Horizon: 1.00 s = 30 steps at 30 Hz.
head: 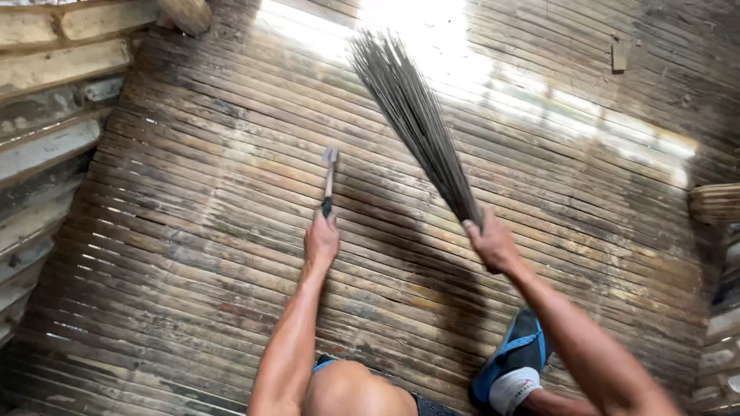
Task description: The person sweeps a bamboo floor using a traditional broom and a hammer. They gather debris and sweep it into a pile, occasionally using the hammer to assist in moving the debris.
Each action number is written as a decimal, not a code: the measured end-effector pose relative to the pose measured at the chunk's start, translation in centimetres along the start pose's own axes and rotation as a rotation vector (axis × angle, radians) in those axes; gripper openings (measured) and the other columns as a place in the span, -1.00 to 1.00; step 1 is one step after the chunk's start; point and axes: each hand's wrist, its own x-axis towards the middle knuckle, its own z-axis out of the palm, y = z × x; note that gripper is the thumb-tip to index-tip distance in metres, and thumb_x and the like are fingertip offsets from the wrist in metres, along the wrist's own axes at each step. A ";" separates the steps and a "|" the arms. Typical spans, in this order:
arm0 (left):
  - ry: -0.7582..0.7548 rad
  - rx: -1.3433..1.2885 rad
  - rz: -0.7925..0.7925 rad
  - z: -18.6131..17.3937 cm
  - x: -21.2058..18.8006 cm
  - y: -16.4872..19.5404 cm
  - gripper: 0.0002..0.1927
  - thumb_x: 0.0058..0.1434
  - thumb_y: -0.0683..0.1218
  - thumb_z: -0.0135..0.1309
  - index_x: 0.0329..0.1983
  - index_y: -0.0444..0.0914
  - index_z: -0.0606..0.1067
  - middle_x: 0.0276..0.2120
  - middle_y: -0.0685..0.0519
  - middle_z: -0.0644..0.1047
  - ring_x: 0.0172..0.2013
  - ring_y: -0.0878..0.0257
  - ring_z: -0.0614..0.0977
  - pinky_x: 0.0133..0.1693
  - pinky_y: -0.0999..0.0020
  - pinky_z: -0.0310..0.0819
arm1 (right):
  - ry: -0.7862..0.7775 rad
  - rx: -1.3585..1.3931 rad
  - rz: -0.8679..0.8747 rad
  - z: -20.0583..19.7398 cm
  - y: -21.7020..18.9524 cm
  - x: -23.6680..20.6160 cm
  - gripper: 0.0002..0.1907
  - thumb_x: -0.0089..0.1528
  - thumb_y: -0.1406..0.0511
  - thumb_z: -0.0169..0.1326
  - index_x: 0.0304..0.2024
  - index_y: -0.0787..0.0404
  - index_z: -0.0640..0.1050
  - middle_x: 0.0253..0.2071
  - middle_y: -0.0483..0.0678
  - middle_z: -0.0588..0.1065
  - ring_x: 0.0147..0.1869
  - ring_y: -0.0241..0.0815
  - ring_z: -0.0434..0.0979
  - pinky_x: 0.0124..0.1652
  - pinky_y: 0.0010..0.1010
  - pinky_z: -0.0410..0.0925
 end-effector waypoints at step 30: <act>0.359 -0.691 0.112 -8.2 -11.6 -5.3 -0.44 0.48 0.22 0.01 0.13 -0.39 0.33 -0.32 0.07 0.41 -0.38 0.34 0.45 -0.34 0.43 0.40 | -0.537 -0.531 -0.168 -10.0 3.2 -3.6 -0.45 0.20 -0.22 0.05 0.02 -0.08 0.45 -0.08 0.04 0.59 0.02 0.15 0.61 -0.02 -0.03 0.47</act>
